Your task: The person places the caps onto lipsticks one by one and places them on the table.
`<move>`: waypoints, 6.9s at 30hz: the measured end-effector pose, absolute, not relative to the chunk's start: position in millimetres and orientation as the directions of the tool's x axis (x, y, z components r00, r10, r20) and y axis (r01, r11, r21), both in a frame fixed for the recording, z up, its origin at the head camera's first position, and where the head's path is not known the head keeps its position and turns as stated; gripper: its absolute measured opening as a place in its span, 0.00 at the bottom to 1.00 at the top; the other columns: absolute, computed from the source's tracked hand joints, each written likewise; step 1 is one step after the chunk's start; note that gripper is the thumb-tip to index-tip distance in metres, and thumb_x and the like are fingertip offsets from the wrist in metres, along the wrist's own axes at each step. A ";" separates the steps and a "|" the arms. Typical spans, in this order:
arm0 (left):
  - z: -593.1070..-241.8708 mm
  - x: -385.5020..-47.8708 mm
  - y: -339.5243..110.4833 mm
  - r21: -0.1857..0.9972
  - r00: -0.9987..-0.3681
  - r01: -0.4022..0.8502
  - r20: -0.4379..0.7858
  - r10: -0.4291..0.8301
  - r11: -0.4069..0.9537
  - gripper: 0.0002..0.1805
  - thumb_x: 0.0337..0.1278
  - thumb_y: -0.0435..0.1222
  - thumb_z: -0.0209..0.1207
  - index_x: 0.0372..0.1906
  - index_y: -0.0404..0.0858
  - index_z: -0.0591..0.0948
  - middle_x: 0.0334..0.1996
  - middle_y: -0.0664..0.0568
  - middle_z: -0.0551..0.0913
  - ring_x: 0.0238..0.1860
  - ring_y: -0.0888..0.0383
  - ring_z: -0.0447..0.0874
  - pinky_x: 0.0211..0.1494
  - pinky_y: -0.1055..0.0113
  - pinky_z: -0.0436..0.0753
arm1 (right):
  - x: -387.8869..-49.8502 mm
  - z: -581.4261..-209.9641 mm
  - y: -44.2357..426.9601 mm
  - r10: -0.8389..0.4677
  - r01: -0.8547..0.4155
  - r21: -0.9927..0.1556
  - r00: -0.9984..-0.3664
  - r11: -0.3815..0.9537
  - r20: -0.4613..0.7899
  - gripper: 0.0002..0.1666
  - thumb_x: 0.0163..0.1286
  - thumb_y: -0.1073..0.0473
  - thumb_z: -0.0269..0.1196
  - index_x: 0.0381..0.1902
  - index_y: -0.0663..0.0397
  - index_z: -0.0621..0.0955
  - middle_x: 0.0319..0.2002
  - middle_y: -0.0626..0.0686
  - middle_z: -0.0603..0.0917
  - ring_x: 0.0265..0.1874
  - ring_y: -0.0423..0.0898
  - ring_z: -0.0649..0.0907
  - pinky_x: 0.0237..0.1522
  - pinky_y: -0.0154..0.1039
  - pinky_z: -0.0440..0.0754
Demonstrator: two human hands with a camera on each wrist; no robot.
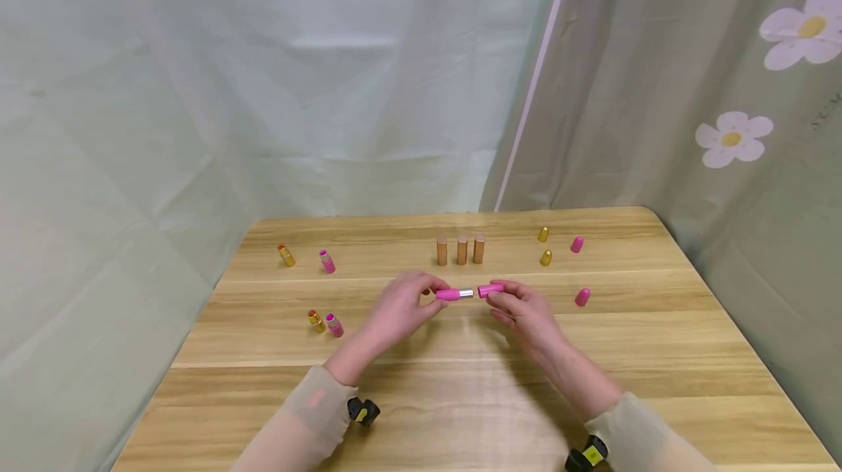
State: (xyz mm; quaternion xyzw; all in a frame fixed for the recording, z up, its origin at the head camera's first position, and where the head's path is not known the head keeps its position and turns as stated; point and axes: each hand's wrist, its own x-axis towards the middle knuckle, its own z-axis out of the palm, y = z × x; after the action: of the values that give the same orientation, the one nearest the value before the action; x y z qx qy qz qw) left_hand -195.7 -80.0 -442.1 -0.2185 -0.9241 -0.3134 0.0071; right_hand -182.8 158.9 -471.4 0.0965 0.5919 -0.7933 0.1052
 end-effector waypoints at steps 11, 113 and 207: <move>-442.4 -197.6 -75.9 0.582 -0.899 0.413 0.140 0.414 0.700 0.11 0.65 0.42 0.68 0.49 0.47 0.87 0.46 0.57 0.85 0.50 0.52 0.80 0.52 0.57 0.78 | -177.6 -473.9 147.5 -0.065 0.279 -0.916 -0.960 -0.287 -0.272 0.24 0.70 0.66 0.66 0.61 0.69 0.75 0.46 0.53 0.86 0.57 0.54 0.81 0.67 0.54 0.73; -475.1 -236.1 -78.9 0.570 -0.950 0.303 0.115 0.292 0.763 0.11 0.63 0.38 0.69 0.49 0.43 0.86 0.46 0.53 0.87 0.47 0.54 0.84 0.52 0.57 0.83 | -184.1 -475.3 174.2 -0.147 0.054 -0.994 -0.987 0.098 -0.068 0.24 0.76 0.60 0.63 0.62 0.70 0.77 0.57 0.65 0.83 0.60 0.58 0.80 0.58 0.34 0.78; -476.9 -165.0 -12.4 0.207 -0.705 0.704 0.087 0.704 0.680 0.24 0.71 0.51 0.60 0.65 0.47 0.80 0.61 0.53 0.81 0.65 0.53 0.75 0.69 0.55 0.72 | -194.9 -488.8 333.5 -0.104 -0.124 -0.620 -0.992 0.775 0.069 0.23 0.71 0.55 0.68 0.57 0.65 0.81 0.51 0.62 0.86 0.54 0.63 0.83 0.57 0.63 0.77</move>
State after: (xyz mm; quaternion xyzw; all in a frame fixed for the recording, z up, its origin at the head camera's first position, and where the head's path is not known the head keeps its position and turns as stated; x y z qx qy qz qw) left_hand -165.0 -12.4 -476.9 -0.3839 -0.9164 -0.1130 0.0000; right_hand -194.9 333.5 -488.8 -0.0604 0.9419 -0.3300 -0.0154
